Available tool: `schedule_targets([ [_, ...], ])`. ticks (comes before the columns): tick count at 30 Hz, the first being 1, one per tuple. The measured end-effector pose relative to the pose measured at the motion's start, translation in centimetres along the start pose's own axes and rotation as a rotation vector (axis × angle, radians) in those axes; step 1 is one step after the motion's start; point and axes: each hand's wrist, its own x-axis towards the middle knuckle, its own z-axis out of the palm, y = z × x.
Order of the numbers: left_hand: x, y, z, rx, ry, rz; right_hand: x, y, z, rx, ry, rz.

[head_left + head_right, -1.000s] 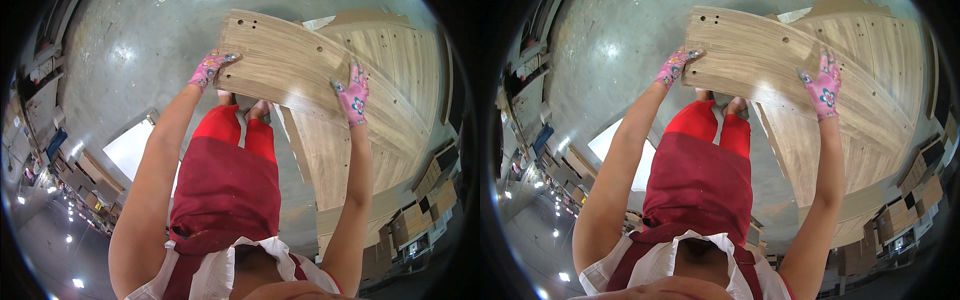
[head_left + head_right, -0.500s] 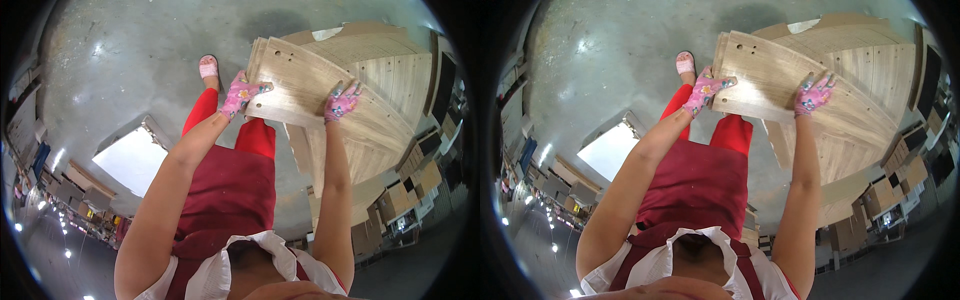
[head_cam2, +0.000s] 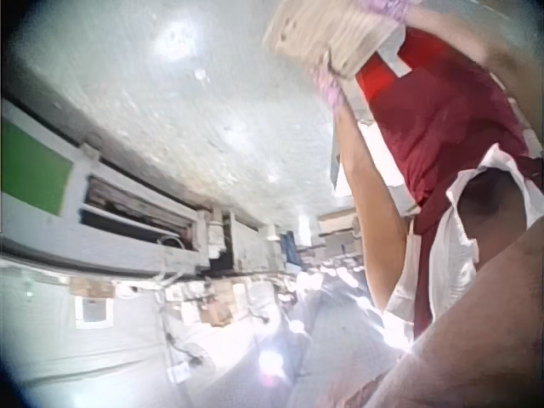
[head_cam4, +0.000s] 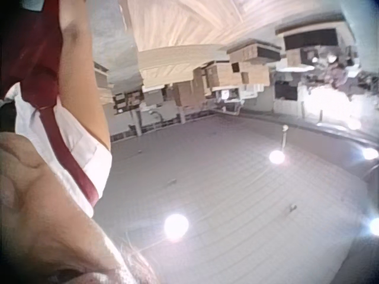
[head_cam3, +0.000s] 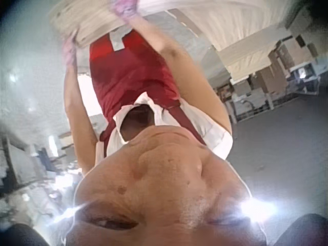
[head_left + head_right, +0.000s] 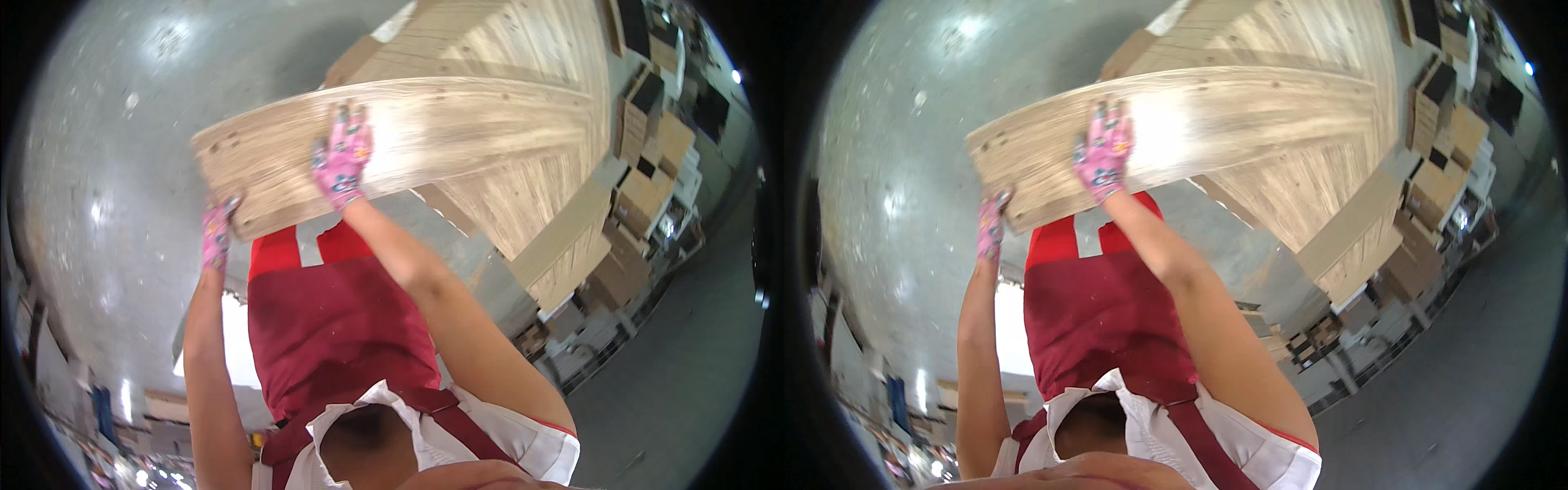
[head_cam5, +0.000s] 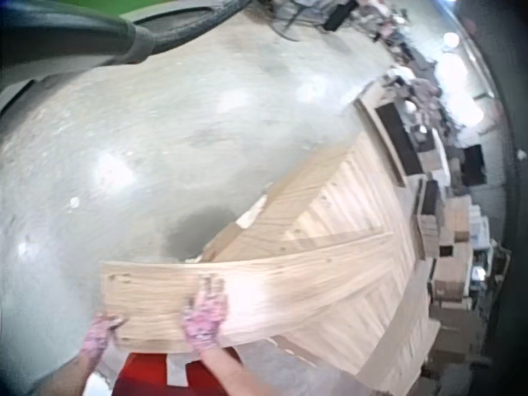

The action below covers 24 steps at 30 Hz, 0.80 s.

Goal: The person picks up wooden panels from a stack, places them on a table, and wipes the surfaces and edges with a cloth.

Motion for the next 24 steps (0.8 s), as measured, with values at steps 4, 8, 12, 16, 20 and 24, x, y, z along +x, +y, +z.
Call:
schedule_targets([
  [4,0.8,-0.8,-2.9,-0.127,0.022,0.059,-0.5,3.5,-0.9,0.176,0.003,-0.159],
  [8,4.3,-7.3,-8.1,-0.209,0.044,0.093,2.5,18.3,-3.7,-0.07,0.148,0.179],
  [12,5.2,-6.4,-8.3,-0.293,0.117,0.077,5.3,37.6,-7.7,-0.198,0.246,0.46],
  [16,3.8,-4.1,-6.4,-0.351,0.154,-0.002,8.2,55.3,-11.2,-0.062,0.212,0.811],
  [20,4.3,-3.8,-8.7,-0.363,0.138,-0.03,9.6,71.8,-12.6,0.057,0.192,0.829],
  [24,3.7,-3.6,-8.5,-0.272,0.34,0.053,11.9,77.7,-14.3,0.344,0.021,0.988],
])
